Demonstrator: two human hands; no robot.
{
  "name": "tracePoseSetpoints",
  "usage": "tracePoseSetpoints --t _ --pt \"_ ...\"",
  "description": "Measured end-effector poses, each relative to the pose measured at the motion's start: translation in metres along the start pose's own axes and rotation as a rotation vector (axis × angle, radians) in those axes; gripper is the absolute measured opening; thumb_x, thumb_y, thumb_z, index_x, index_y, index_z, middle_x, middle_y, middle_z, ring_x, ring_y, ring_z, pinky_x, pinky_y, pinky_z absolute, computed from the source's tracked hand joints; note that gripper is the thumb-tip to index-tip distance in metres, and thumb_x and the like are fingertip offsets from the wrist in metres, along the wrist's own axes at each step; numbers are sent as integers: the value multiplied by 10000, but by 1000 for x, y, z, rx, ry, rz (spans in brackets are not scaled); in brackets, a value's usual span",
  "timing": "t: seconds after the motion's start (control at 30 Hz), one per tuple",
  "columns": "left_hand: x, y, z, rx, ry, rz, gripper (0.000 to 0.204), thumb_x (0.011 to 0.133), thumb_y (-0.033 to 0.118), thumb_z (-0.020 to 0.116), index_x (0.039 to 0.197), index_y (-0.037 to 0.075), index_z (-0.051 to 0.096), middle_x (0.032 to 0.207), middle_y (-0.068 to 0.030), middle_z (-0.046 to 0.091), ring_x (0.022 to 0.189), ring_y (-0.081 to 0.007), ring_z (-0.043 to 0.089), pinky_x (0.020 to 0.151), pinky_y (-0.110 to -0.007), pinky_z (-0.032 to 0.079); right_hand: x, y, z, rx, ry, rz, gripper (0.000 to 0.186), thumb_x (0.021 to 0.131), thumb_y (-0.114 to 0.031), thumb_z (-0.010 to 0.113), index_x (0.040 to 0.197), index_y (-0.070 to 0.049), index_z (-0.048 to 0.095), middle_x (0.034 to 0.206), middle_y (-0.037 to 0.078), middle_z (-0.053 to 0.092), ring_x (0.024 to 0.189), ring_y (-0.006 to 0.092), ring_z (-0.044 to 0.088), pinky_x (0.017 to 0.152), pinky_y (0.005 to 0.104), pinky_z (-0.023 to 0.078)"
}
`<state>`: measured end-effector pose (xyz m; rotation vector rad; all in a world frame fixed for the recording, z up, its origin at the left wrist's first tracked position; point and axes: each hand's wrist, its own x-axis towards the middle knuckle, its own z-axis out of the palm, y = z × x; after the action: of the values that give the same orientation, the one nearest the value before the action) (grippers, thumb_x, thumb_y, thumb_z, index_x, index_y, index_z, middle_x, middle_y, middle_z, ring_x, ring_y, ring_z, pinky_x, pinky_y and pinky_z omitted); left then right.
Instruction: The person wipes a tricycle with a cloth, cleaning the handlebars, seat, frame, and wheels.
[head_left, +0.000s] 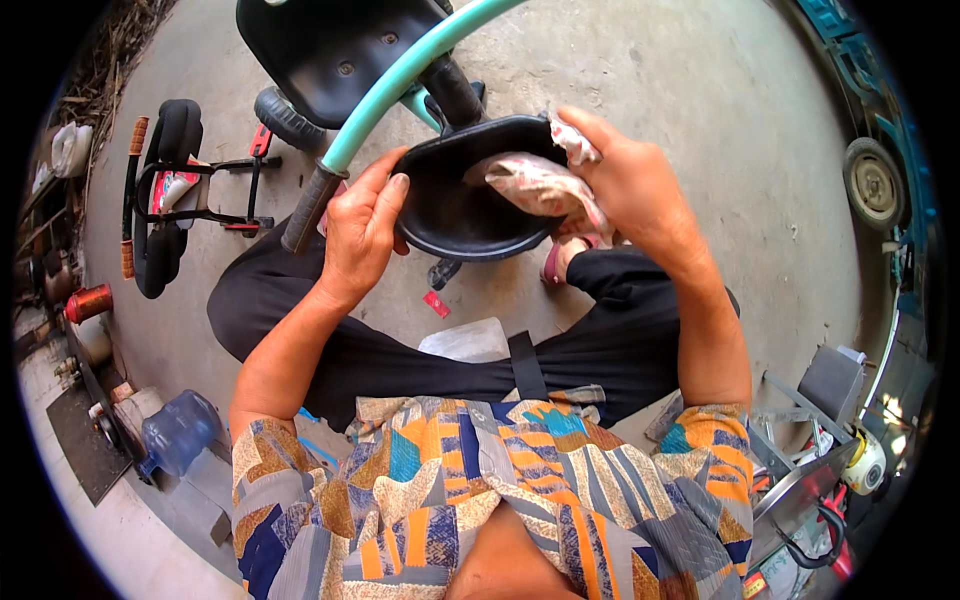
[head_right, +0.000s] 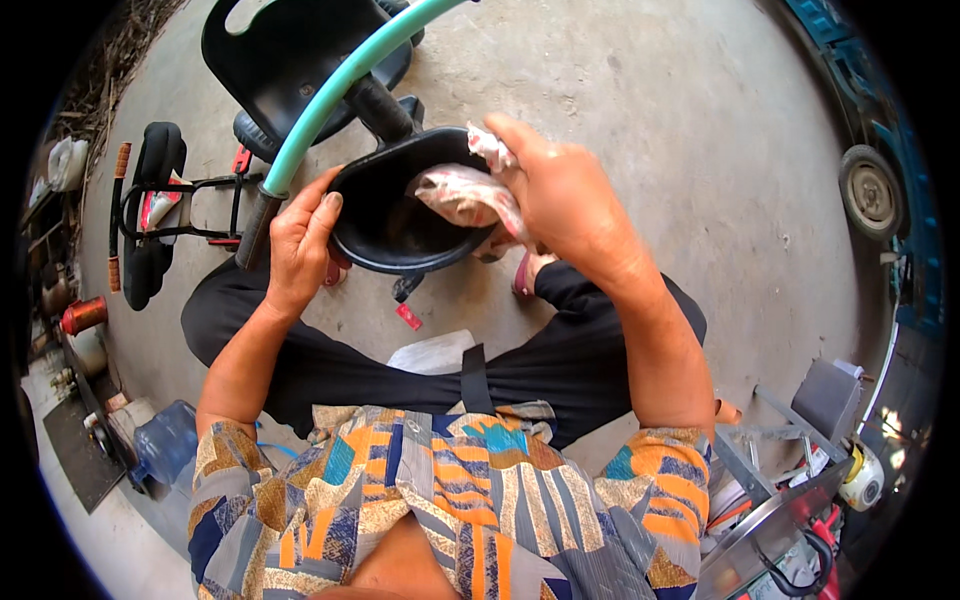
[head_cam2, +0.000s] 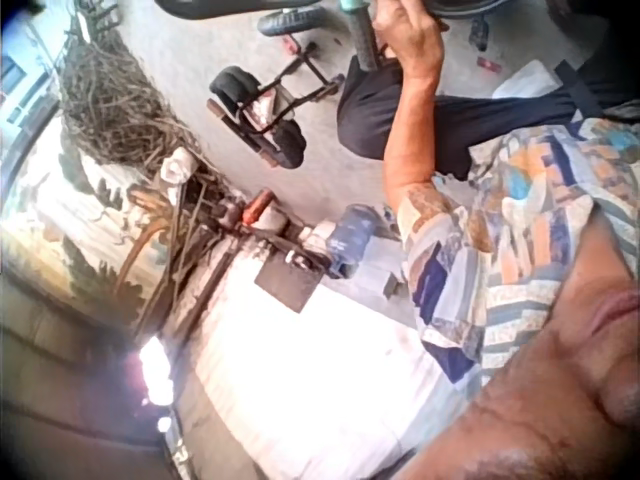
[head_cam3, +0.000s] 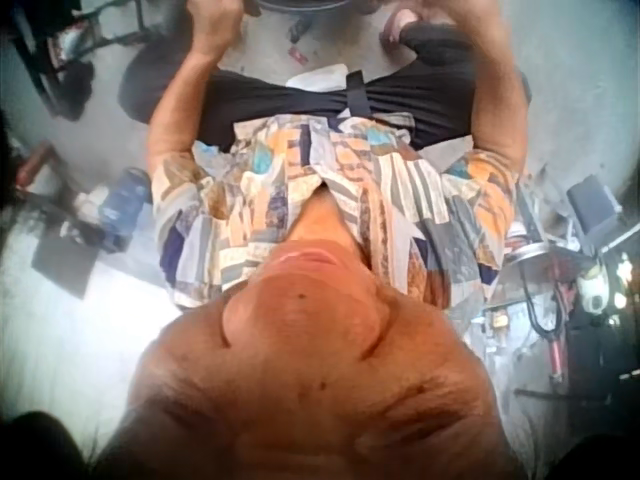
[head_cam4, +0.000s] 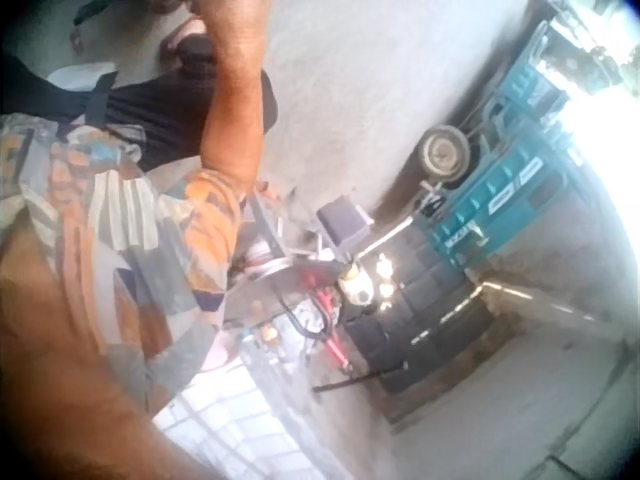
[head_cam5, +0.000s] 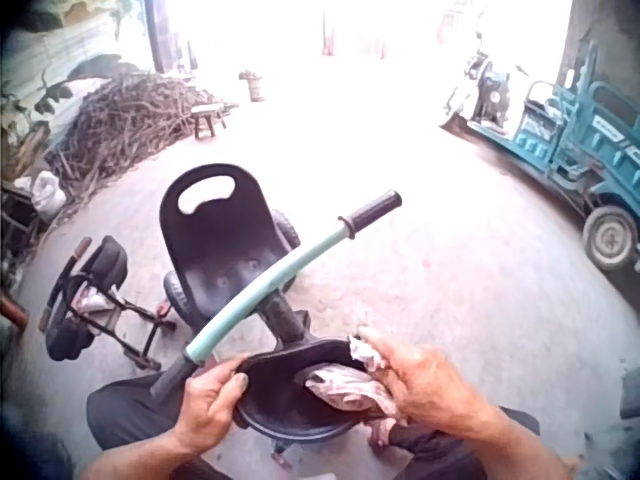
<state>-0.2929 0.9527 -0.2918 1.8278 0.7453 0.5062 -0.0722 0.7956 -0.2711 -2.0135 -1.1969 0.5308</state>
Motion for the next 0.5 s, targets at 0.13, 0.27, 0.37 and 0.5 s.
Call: tracePoseSetpoints --t 0.13,0.27,0.37,0.5 --pt "-2 -2 -1 -53 -22 -68 309 981 125 503 1247 -18 568 674 9 553 462 -49 514 417 -199 421 -3 -15 -10 -98 -139 -44 387 854 -172 650 1232 -128 581 791 196 648 704 361 645 628 396 500" --pt "-4 1 -2 -33 -22 -104 310 981 130 503 1242 -26 566 686 -2 572 463 -55 529 424 -202 430 -17 -13 -8 -282 -304 -218 360 775 -267 710 1105 -136 652 770 145 668 693 326 663 600 368 521" --pt "-4 -5 0 -37 -10 -62 312 981 134 506 1239 -31 565 692 -8 585 469 -58 538 430 -206 437 -22 -14 3 -438 -343 -473 243 707 -228 726 904 -97 668 716 122 653 675 306 663 569 374 528" --pt "-4 -11 1 -119 -22 -75 317 982 141 507 1241 -33 563 704 -15 597 477 -59 543 430 -204 440 -31 -34 26 -325 -231 -658 181 659 -133 725 769 -36 618 687 95 627 657 255 667 539 350 530"
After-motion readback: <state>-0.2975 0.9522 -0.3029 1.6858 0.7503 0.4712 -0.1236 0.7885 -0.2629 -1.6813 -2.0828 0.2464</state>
